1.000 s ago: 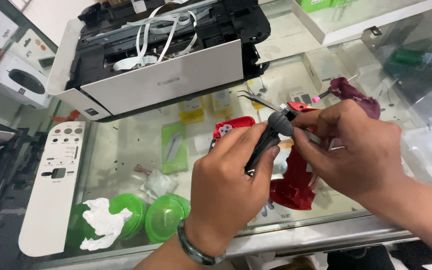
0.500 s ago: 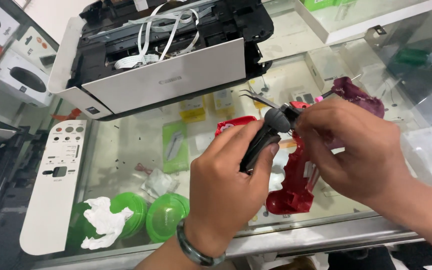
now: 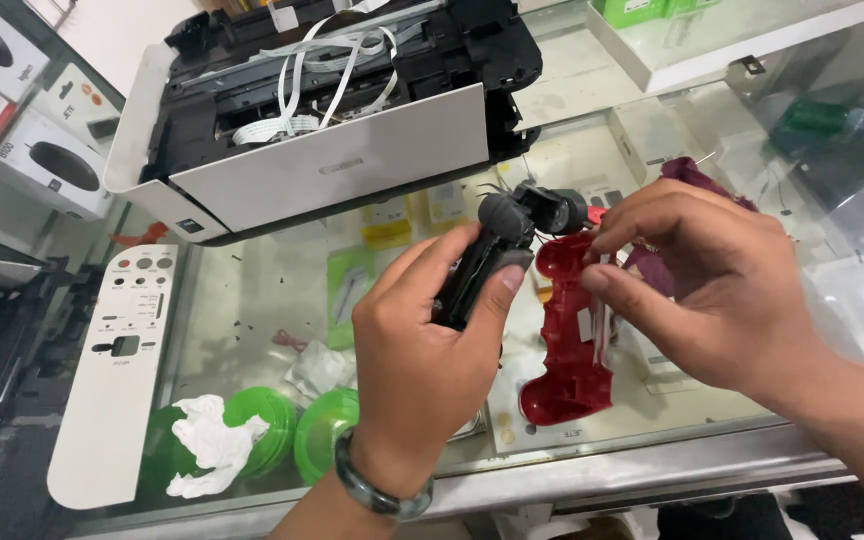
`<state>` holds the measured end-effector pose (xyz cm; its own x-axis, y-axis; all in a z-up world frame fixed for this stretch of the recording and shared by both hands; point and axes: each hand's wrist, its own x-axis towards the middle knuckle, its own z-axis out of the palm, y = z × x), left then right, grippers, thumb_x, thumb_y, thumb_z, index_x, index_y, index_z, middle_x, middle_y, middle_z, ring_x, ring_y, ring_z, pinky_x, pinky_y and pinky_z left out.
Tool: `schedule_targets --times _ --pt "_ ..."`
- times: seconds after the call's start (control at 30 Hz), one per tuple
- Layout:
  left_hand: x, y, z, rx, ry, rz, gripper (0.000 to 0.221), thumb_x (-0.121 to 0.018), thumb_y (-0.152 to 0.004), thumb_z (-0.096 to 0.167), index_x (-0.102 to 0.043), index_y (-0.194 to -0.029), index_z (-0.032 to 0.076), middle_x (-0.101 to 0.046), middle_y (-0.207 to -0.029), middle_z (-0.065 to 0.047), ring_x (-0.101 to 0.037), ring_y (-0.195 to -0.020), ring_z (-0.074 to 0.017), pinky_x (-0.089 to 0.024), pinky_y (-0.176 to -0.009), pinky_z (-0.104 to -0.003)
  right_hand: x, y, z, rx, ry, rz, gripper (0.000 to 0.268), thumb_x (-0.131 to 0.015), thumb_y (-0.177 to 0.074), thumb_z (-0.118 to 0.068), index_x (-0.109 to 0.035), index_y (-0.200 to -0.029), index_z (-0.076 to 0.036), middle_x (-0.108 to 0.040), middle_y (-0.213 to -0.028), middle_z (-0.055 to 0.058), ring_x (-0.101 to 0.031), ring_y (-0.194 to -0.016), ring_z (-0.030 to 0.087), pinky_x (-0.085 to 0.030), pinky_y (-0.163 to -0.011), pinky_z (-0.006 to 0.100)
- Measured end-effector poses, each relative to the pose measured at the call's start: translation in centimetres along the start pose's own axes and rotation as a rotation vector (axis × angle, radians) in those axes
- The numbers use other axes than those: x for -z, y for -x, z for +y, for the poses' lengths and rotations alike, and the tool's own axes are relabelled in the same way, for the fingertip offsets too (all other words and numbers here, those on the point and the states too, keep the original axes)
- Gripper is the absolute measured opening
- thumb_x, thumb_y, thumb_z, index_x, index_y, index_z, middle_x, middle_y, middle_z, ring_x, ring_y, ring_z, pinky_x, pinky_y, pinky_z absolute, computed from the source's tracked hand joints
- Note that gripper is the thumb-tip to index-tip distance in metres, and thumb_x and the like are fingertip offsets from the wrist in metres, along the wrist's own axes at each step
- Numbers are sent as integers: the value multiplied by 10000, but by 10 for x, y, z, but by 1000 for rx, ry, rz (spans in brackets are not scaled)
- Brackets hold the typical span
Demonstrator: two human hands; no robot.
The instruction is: Disassembling and reassembling a game controller to replace or repair internal components
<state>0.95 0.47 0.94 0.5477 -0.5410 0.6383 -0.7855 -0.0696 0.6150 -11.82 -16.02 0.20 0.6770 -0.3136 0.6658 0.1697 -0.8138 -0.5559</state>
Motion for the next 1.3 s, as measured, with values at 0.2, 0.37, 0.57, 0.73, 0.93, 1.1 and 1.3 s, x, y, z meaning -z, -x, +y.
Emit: schedule_targets --times 0.2,0.37,0.57,0.73,0.93,1.1,1.3 --pt "-2 -1 -1 27 13 -9 324 -735 -889 205 -710 -1168 43 -759 -1046 -86 -735 -917 -226 -598 -811 -329 -9 7 5 -361 -361 104 209 -750 -903 3 -553 -971 -2 -671 -859 121 -675 -645 163 -608 -591 244" --pt "-3 0 -4 32 5 3 331 -743 -879 214 -715 -1162 42 -768 -1070 -101 -743 -948 -241 -600 -839 -337 -1 1 7 -396 -507 7 171 -742 -848 28 -604 -947 10 -778 -938 176 -793 -697 239 -662 -581 271" --pt "1 -7 -5 54 0 16 313 -747 -876 220 -731 -1141 53 -749 -942 -54 -687 -788 -179 -568 -731 -301 4 -11 9 -188 -156 -41 187 -837 -789 -37 -723 -936 -17 -770 -974 105 -738 -818 148 -623 -710 225" --pt "2 -10 -8 48 57 44 275 -730 -898 173 -718 -1131 29 -750 -968 -71 -726 -771 -160 -639 -703 -264 48 -27 49 -248 278 -487 182 -741 -857 -266 -803 -1010 -190 -857 -893 -42 -845 -729 99 -667 -700 297" --pt "3 -11 -10 123 53 74 337 -737 -890 228 -727 -1172 45 -754 -1018 -61 -722 -813 -156 -640 -730 -262 47 -41 50 -563 798 -989 202 -622 -927 -342 -807 -996 -385 -861 -864 -132 -787 -858 129 -563 -809 297" --pt "1 -12 -14 175 104 76 364 -748 -879 211 -722 -1202 45 -762 -1054 -59 -750 -850 -151 -650 -755 -258 27 -42 29 -564 554 -927 148 -690 -932 -277 -827 -973 -238 -861 -953 -86 -820 -868 77 -621 -783 263" --pt "-4 -14 -17 205 109 36 327 -755 -868 224 -744 -1158 73 -762 -1011 -19 -754 -758 -125 -619 -670 -244 16 -28 70 -220 311 -780 193 -744 -837 -161 -822 -1010 -192 -850 -925 -38 -812 -813 146 -611 -765 327"
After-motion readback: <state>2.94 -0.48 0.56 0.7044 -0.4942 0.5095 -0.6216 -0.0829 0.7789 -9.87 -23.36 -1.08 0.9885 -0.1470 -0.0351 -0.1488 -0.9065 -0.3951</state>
